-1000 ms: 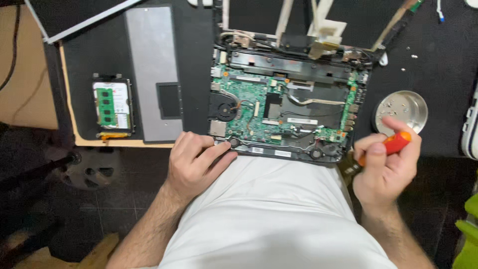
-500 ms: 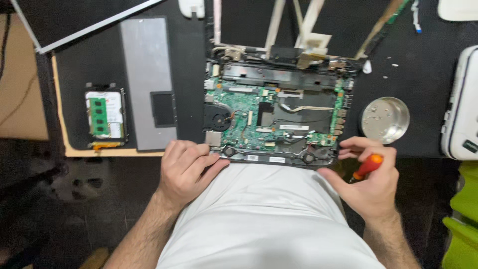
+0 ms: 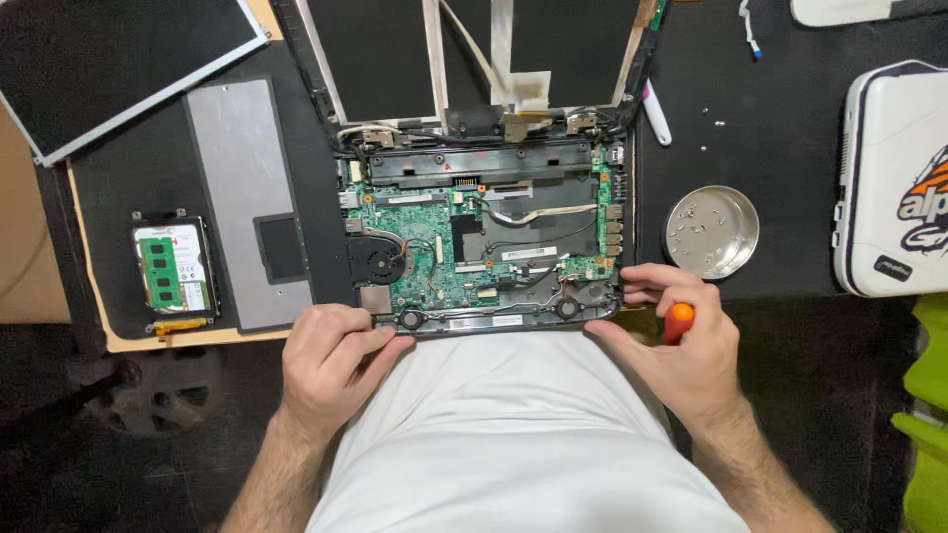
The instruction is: The person uses a screwdriver to unscrew internal components of a laptop, places a white frame over the motherboard, and kemudian plugs a hard drive into a connector.
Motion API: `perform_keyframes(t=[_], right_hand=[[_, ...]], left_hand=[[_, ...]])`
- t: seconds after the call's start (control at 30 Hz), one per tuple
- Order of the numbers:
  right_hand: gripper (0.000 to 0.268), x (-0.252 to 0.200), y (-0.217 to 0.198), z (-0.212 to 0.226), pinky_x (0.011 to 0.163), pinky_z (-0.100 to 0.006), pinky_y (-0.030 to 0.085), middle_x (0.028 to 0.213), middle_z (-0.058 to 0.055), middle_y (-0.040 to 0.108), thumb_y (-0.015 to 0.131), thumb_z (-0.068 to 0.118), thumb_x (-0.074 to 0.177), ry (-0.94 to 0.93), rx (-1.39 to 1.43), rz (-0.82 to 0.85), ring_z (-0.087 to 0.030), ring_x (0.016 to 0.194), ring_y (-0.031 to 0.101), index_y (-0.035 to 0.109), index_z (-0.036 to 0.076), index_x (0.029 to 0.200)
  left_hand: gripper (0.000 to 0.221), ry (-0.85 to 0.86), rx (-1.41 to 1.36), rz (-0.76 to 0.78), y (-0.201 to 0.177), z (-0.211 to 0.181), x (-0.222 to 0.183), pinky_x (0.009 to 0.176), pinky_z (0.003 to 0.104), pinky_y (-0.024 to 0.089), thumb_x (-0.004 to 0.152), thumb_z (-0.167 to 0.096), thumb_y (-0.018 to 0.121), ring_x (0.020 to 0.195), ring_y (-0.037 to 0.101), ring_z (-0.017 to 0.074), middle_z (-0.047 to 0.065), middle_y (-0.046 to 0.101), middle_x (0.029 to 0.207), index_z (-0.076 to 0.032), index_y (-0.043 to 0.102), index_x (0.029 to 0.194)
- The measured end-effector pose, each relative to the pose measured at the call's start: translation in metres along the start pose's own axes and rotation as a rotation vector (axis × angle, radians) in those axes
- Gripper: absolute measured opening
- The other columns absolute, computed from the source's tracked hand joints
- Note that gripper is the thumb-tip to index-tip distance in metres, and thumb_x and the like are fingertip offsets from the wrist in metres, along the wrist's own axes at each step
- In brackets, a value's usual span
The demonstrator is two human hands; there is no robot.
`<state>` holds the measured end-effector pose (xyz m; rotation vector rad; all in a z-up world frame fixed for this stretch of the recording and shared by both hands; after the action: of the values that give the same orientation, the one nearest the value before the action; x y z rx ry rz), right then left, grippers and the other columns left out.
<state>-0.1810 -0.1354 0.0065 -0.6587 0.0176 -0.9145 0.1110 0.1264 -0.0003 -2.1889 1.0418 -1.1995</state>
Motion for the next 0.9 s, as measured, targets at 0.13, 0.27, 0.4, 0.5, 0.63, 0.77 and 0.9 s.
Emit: perform_keyframes(t=[0.13,0.27,0.4,0.5,0.63,0.77,0.9], right_hand=[[0.065,-0.001,0.001,-0.004,0.086,-0.038,0.077,0.125,-0.026,0.085,0.114,0.009,0.085,-0.010,-0.004,0.009,-0.032,0.094,0.090,0.051,0.001,0.100],[0.066,0.000,0.001,-0.007,0.086,-0.039,0.076,0.125,-0.026,0.085,0.115,0.011,0.084,-0.005,0.009,0.018,-0.031,0.093,0.088,0.051,0.001,0.101],[0.065,0.000,0.001,-0.007,0.087,-0.039,0.075,0.124,-0.025,0.085,0.114,0.009,0.084,0.006,-0.002,0.032,-0.031,0.091,0.088,0.052,0.001,0.099],[0.065,-0.002,0.001,-0.010,0.087,-0.038,0.074,0.125,-0.024,0.084,0.114,0.011,0.086,-0.003,-0.019,0.038,-0.030,0.092,0.087,0.051,0.001,0.099],[0.063,-0.002,0.001,-0.010,0.088,-0.038,0.074,0.126,-0.025,0.084,0.113,0.010,0.087,-0.007,-0.013,0.049,-0.030,0.092,0.087,0.052,0.001,0.100],[0.063,-0.002,0.000,-0.011,0.088,-0.038,0.073,0.126,-0.024,0.083,0.114,0.011,0.086,-0.012,-0.039,0.058,-0.031,0.092,0.087,0.053,0.001,0.097],[0.074,-0.004,-0.001,-0.011,0.100,-0.036,0.067,0.139,-0.025,0.080,0.114,0.024,0.080,0.037,-0.101,0.174,-0.023,0.101,0.081,0.049,0.007,0.110]], left_hand=[[0.016,-0.024,-0.027,-0.007,-0.001,0.010,-0.006,0.082,0.043,0.067,0.099,-0.019,0.105,0.084,0.075,0.0277,0.004,0.078,0.097,-0.013,0.092,0.105],[0.019,-0.067,-0.007,-0.080,-0.002,0.029,-0.022,0.085,0.044,0.069,0.104,-0.023,0.099,0.092,0.078,0.0274,0.006,0.080,0.107,-0.011,0.094,0.117],[0.021,-0.043,0.057,-0.096,-0.003,0.036,-0.025,0.089,0.049,0.068,0.114,-0.025,0.091,0.094,0.079,0.0314,0.009,0.080,0.110,-0.009,0.091,0.128],[0.023,-0.023,0.089,-0.092,-0.005,0.042,-0.031,0.088,0.050,0.068,0.118,-0.027,0.086,0.093,0.079,0.0338,0.011,0.080,0.109,-0.007,0.089,0.129],[0.019,-0.042,0.071,-0.081,-0.006,0.036,-0.020,0.089,0.050,0.068,0.118,-0.024,0.084,0.092,0.080,0.0341,0.009,0.081,0.107,-0.009,0.090,0.127],[0.013,-0.092,0.058,-0.095,-0.006,0.027,-0.009,0.086,0.047,0.068,0.111,-0.020,0.093,0.087,0.078,0.0307,0.006,0.080,0.103,-0.012,0.091,0.122],[0.011,-0.019,0.046,-0.030,-0.008,0.010,0.023,0.078,0.044,0.054,0.113,-0.002,0.091,0.086,0.067,0.0310,0.014,0.075,0.105,0.000,0.080,0.110]])
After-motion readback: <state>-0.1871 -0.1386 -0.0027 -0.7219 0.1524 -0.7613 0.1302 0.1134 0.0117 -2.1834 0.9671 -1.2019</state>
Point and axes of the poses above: each hand's wrist, its own x-axis towards the middle knuckle, its own y-axis out of the palm, z = x × y, the point moved 7 cm from there along x, towards the middle knuckle
